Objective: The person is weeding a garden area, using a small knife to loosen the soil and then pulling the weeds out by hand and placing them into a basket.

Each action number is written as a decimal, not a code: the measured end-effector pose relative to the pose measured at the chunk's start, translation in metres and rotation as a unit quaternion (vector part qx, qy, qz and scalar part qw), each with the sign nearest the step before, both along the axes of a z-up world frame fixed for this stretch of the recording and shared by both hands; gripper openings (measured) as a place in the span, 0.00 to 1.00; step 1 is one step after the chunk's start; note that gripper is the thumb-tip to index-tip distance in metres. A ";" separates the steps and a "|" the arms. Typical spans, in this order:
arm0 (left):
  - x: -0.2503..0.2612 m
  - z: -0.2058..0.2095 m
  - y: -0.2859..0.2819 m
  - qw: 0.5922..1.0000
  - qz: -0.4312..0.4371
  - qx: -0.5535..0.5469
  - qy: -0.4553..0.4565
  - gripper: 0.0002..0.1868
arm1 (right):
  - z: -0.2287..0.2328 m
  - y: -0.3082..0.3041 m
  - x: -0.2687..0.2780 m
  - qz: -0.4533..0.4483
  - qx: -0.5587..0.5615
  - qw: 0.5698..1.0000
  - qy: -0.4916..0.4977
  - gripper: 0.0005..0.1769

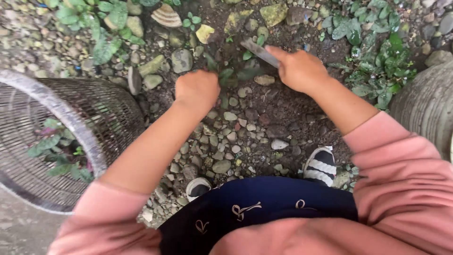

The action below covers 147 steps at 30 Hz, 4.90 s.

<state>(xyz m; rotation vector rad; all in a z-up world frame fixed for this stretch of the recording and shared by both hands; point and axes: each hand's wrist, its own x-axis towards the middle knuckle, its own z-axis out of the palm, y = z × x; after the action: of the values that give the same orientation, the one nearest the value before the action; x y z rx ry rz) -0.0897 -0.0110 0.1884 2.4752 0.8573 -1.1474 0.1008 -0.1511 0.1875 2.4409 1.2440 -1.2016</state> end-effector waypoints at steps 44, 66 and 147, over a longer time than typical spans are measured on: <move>-0.220 0.075 0.003 0.845 0.227 0.095 -0.475 0.42 | -0.204 0.094 0.026 0.316 0.364 0.844 -0.234 0.25; -0.230 0.044 -0.006 0.813 0.268 0.092 -0.508 0.43 | 0.036 0.144 -0.244 0.104 0.587 0.741 0.307 0.26; -0.371 0.026 -0.035 0.959 0.199 0.159 -0.121 0.21 | -0.087 -0.099 -0.058 -0.201 0.073 0.973 -0.083 0.20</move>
<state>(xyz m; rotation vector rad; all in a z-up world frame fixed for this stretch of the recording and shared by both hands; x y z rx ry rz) -0.4609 -0.0462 0.2145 2.4437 1.4707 -0.5938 0.0428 -0.2502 0.1005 2.9332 0.8435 -0.9850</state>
